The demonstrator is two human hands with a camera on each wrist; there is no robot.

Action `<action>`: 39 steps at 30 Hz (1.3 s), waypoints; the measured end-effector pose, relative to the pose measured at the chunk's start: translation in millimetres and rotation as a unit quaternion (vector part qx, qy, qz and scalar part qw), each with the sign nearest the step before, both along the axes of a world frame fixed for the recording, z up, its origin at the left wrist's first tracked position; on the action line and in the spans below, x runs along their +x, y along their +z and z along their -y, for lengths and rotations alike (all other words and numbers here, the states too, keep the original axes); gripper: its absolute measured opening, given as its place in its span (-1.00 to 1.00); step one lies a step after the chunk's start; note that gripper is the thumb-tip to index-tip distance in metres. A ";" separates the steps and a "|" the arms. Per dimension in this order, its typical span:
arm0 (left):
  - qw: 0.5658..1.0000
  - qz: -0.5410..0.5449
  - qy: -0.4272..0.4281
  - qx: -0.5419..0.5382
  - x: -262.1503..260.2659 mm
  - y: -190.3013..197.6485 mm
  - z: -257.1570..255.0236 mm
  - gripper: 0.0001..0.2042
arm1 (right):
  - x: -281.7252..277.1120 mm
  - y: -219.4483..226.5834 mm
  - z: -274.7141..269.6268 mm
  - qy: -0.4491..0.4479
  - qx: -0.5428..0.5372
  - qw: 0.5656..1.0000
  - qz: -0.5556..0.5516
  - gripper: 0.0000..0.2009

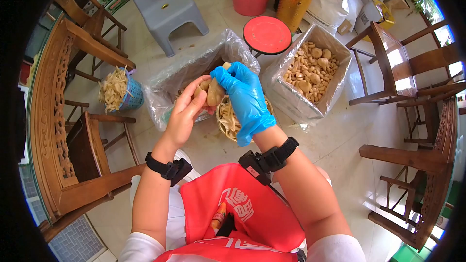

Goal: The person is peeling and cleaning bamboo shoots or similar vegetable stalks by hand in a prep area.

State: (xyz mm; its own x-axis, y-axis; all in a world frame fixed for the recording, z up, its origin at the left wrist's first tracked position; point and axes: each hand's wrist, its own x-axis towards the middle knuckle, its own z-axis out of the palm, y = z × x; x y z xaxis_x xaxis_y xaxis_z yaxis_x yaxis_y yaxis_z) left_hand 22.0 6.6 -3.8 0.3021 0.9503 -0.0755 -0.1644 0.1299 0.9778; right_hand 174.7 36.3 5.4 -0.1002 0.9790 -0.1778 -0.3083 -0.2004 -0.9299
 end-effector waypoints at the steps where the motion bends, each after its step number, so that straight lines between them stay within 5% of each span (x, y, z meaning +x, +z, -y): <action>1: 0.999 0.034 -0.004 -0.002 0.3 -0.8 -0.8 -0.58 | -0.9 2.1 1.1 0.000 0.000 1.000 0.000 -0.87; 7: 0.998 0.041 0.046 -0.018 9.4 5.0 -0.5 -0.64 | -4.0 9.0 4.3 -0.038 0.018 0.998 -0.042 -0.88; 14: 0.993 -0.103 0.046 -0.037 -3.2 -3.2 -7.6 -0.73 | -5.4 -1.5 10.0 0.044 0.125 0.984 0.117 -0.88; 20: 0.987 -0.031 0.124 -0.098 3.7 4.9 -7.4 -0.72 | -9.3 -4.0 10.5 -0.020 0.253 0.955 0.156 -0.92; 22: 0.978 0.054 0.141 -0.143 -1.5 -1.3 -8.2 -0.75 | -7.6 -1.6 12.2 -0.041 0.352 0.898 0.261 -0.94; 26: 0.963 0.138 0.190 -0.136 -23.8 -14.2 -12.9 -0.78 | -2.3 14.9 18.2 -0.090 0.212 0.972 0.042 -0.91; 31: 0.977 0.069 0.155 -0.132 -11.1 1.0 -9.6 -0.81 | 16.6 -2.4 3.1 -0.126 0.144 0.979 0.069 -0.81; 33: 0.980 0.019 0.152 -0.127 -7.0 1.0 -7.8 -0.82 | 13.9 -4.2 2.4 -0.076 0.044 0.996 0.018 -0.82; 35: 0.988 -0.101 0.115 -0.037 -5.3 0.7 -7.6 -0.82 | 6.1 1.9 5.7 -0.054 0.040 0.994 0.092 -0.82; 39: 0.983 -0.153 0.101 0.020 -1.1 -1.1 -4.5 -0.82 | -1.0 1.9 9.2 0.036 0.060 0.980 0.184 -0.74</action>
State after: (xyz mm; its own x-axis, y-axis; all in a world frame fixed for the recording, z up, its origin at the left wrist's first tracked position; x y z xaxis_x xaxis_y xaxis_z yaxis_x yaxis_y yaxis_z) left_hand 20.9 11.1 -4.9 0.0753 0.9927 -0.0940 0.1193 0.0846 0.9892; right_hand 173.8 27.1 7.3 -0.1198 0.9880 -0.0976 0.0628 -0.0906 -0.9939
